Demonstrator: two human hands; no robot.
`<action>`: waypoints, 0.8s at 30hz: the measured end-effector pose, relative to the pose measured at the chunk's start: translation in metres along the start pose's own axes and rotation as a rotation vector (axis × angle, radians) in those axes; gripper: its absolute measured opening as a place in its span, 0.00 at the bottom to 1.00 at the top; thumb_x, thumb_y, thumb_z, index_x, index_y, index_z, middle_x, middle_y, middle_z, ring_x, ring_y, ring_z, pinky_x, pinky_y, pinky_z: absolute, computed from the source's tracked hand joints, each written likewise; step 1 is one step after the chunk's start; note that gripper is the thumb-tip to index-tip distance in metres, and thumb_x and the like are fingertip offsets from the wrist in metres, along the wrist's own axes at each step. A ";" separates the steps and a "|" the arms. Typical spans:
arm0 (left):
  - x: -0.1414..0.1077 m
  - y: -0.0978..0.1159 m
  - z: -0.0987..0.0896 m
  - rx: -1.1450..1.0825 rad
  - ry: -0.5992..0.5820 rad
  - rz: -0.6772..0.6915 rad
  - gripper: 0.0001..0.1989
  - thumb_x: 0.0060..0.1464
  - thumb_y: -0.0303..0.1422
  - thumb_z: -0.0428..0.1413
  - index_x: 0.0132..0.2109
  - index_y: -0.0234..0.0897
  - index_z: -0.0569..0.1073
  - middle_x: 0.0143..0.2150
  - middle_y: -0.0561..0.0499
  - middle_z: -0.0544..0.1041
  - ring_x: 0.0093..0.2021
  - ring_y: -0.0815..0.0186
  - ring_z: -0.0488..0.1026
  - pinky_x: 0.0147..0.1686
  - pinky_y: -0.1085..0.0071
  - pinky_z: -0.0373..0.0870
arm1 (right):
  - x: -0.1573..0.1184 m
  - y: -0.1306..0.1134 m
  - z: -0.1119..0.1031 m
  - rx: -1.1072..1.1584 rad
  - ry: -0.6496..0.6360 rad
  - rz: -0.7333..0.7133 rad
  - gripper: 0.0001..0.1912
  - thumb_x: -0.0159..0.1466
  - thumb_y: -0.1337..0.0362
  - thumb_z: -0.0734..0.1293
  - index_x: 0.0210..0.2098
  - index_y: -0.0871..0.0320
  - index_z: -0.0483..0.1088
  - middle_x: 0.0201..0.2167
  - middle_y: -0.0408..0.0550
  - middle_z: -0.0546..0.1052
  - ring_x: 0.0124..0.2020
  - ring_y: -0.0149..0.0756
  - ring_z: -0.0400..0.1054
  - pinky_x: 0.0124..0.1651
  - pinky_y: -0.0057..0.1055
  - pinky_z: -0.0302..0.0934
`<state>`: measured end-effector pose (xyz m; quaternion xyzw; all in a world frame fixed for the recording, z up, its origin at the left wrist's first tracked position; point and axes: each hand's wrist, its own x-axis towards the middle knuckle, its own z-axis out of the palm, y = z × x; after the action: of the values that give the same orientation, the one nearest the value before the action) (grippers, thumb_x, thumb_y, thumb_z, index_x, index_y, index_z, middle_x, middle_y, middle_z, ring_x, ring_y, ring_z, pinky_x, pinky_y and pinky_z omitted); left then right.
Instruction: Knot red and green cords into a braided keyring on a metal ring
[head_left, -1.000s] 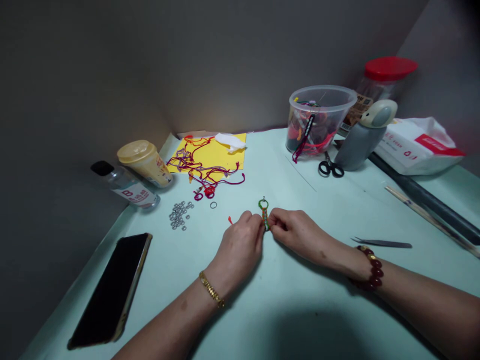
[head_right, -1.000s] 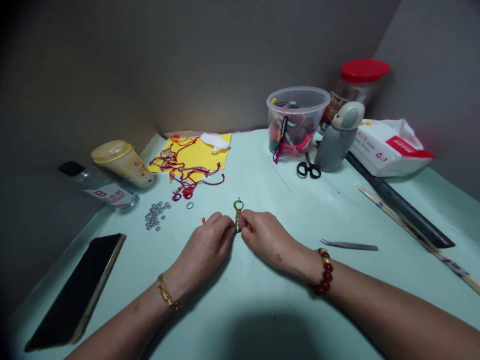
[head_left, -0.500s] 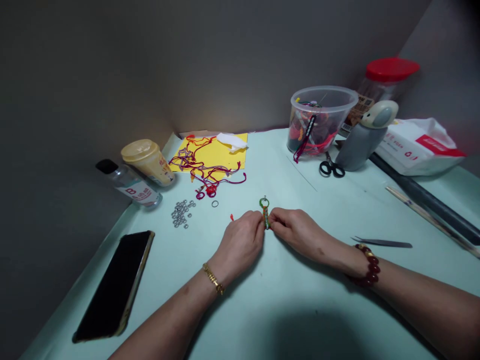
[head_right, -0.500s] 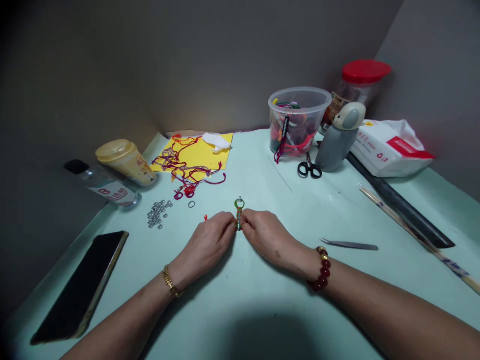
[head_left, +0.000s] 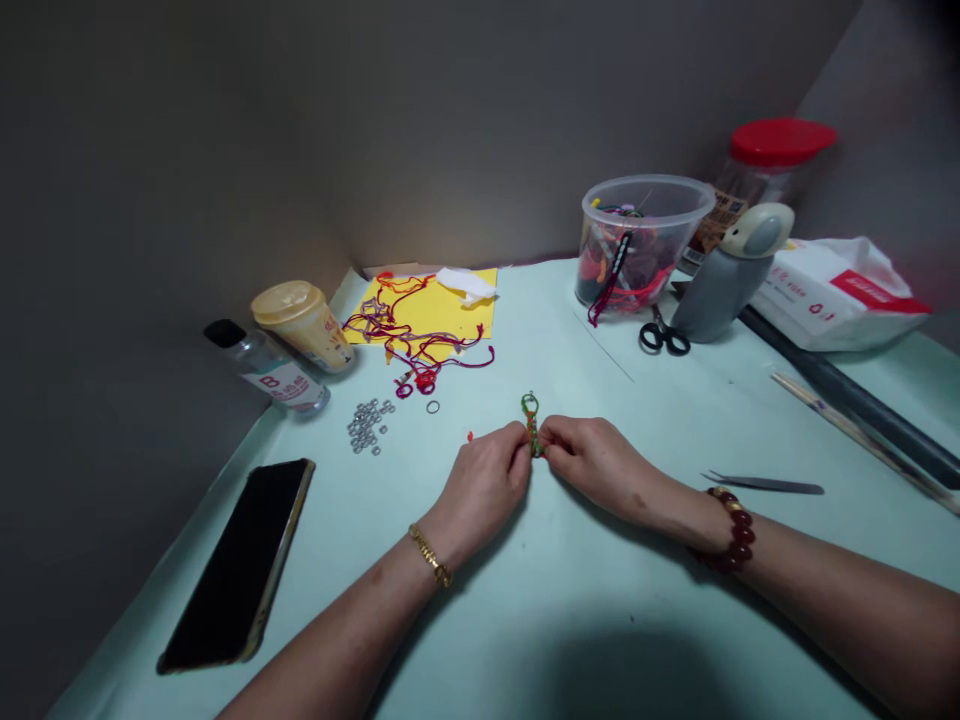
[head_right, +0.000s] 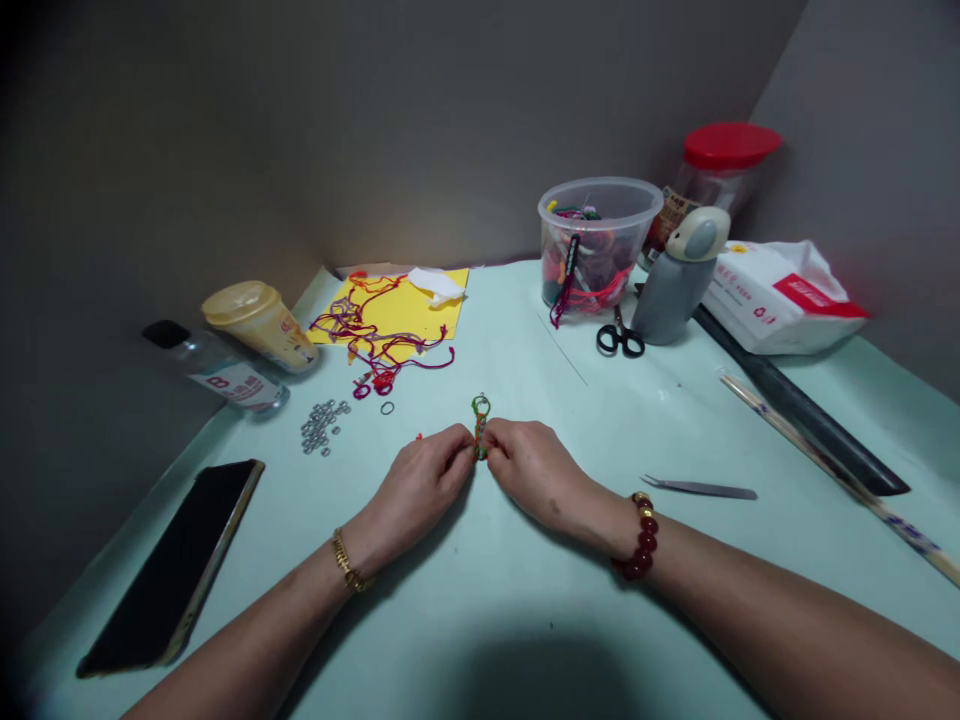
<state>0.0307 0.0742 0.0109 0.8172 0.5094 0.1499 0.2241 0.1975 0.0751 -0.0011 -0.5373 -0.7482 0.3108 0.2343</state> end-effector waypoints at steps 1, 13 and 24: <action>0.000 0.000 0.000 -0.005 0.002 -0.001 0.09 0.62 0.28 0.45 0.35 0.38 0.68 0.28 0.54 0.74 0.28 0.67 0.68 0.30 0.71 0.56 | 0.000 0.000 0.000 0.007 -0.006 -0.007 0.08 0.59 0.73 0.59 0.24 0.57 0.62 0.20 0.38 0.66 0.23 0.28 0.56 0.28 0.27 0.47; -0.010 -0.003 -0.021 -0.058 -0.139 -0.058 0.10 0.59 0.35 0.50 0.31 0.38 0.71 0.25 0.55 0.72 0.25 0.69 0.64 0.26 0.72 0.51 | -0.015 -0.011 -0.048 -0.032 -0.393 0.026 0.12 0.63 0.64 0.59 0.24 0.56 0.67 0.20 0.39 0.69 0.22 0.28 0.56 0.26 0.28 0.47; -0.018 0.007 -0.048 0.041 -0.414 -0.055 0.20 0.61 0.42 0.48 0.25 0.38 0.72 0.21 0.54 0.71 0.22 0.69 0.64 0.25 0.71 0.52 | 0.005 0.017 -0.033 -0.241 -0.087 -0.063 0.05 0.62 0.69 0.59 0.31 0.56 0.66 0.34 0.46 0.70 0.31 0.33 0.63 0.36 0.31 0.54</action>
<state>0.0058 0.0655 0.0552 0.8207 0.4776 -0.0380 0.3113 0.2299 0.0907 0.0103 -0.5237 -0.8061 0.2343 0.1450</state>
